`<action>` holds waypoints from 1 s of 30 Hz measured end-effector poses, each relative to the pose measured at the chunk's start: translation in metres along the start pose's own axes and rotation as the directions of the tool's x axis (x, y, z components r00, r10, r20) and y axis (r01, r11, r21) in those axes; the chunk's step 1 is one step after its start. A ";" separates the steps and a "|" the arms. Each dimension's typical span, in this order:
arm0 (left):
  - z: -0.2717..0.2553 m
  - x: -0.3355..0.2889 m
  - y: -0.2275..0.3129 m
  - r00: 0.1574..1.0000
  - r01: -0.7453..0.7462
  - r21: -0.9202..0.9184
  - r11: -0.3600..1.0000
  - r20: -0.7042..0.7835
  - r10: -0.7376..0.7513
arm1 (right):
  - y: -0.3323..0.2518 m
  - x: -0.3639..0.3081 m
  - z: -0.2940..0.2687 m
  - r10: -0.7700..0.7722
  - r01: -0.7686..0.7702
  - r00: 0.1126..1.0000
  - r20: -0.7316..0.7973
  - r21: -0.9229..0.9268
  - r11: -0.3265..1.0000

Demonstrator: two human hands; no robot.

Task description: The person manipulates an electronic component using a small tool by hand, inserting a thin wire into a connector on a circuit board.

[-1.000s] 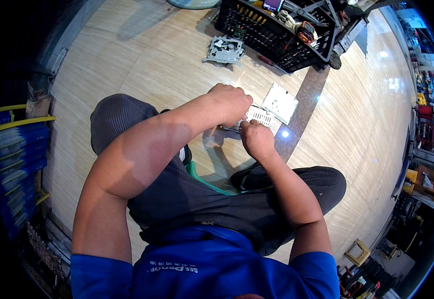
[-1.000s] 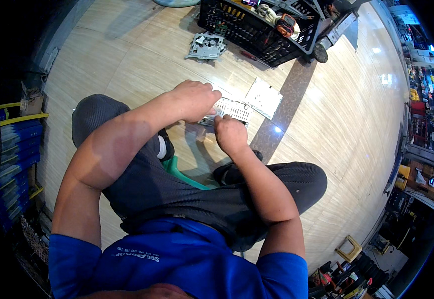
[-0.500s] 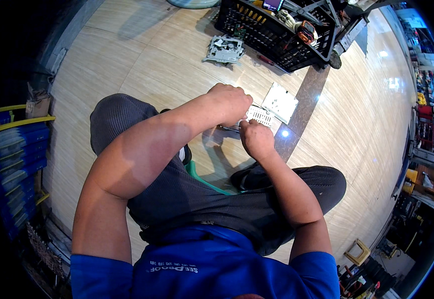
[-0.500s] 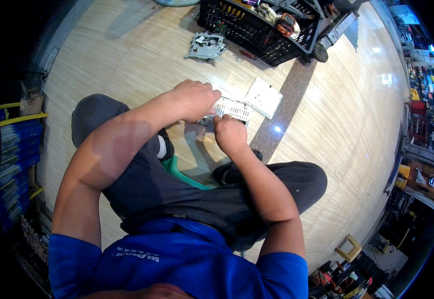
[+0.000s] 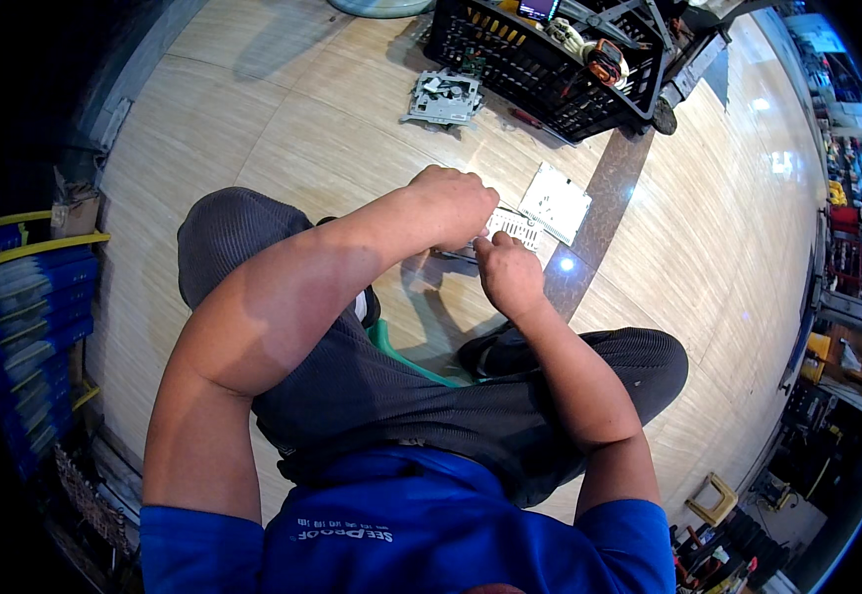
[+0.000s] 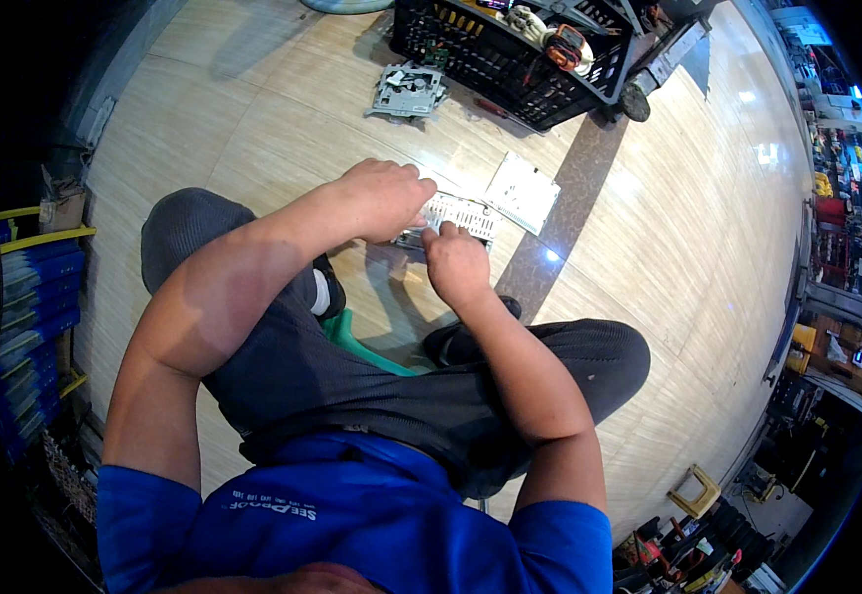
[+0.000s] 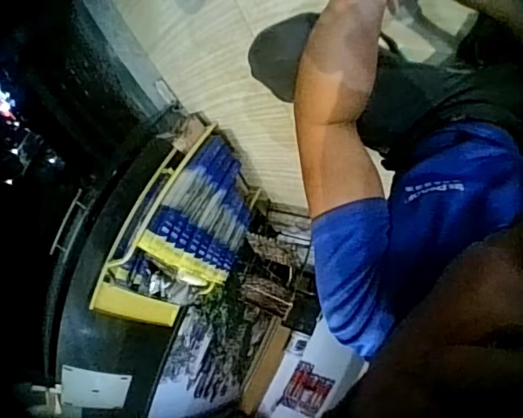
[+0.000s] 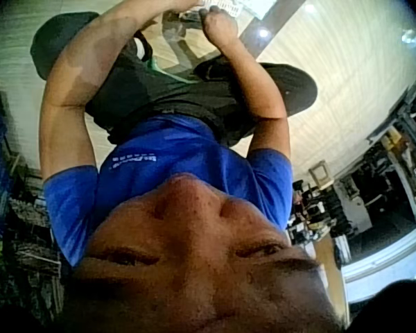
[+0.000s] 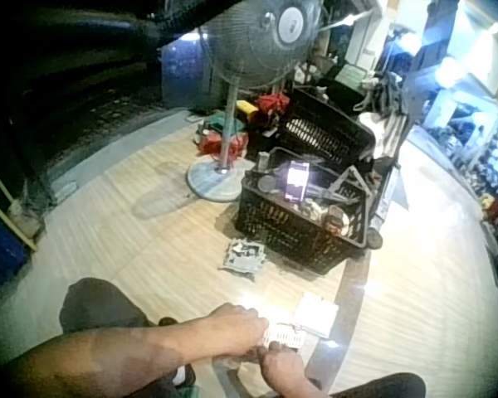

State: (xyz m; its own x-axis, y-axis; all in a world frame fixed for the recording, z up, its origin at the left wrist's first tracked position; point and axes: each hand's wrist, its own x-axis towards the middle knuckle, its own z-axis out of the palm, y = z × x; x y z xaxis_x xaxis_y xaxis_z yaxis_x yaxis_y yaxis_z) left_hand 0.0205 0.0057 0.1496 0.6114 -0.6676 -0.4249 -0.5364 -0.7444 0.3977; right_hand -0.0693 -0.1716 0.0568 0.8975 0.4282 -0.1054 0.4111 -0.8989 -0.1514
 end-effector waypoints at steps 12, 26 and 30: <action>-0.001 0.000 0.002 1.000 0.011 -0.006 1.000 -0.002 -0.011 | -0.003 0.002 -0.005 0.060 -0.066 0.992 0.107 0.053 0.996; 0.001 0.000 0.001 1.000 0.004 0.010 1.000 -0.007 -0.004 | 0.000 0.001 -0.002 0.035 -0.035 0.998 0.055 0.007 0.999; 0.002 0.000 0.000 1.000 -0.001 0.007 1.000 -0.013 0.001 | -0.002 0.001 -0.004 -0.002 0.003 1.000 0.011 -0.028 1.000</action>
State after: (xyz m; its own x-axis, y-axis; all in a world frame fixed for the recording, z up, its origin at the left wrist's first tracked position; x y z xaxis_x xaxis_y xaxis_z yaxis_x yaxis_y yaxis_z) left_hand 0.0195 0.0055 0.1480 0.6187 -0.6679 -0.4137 -0.5409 -0.7440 0.3922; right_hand -0.0686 -0.1700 0.0606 0.8948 0.4312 -0.1157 0.4176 -0.9001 -0.1243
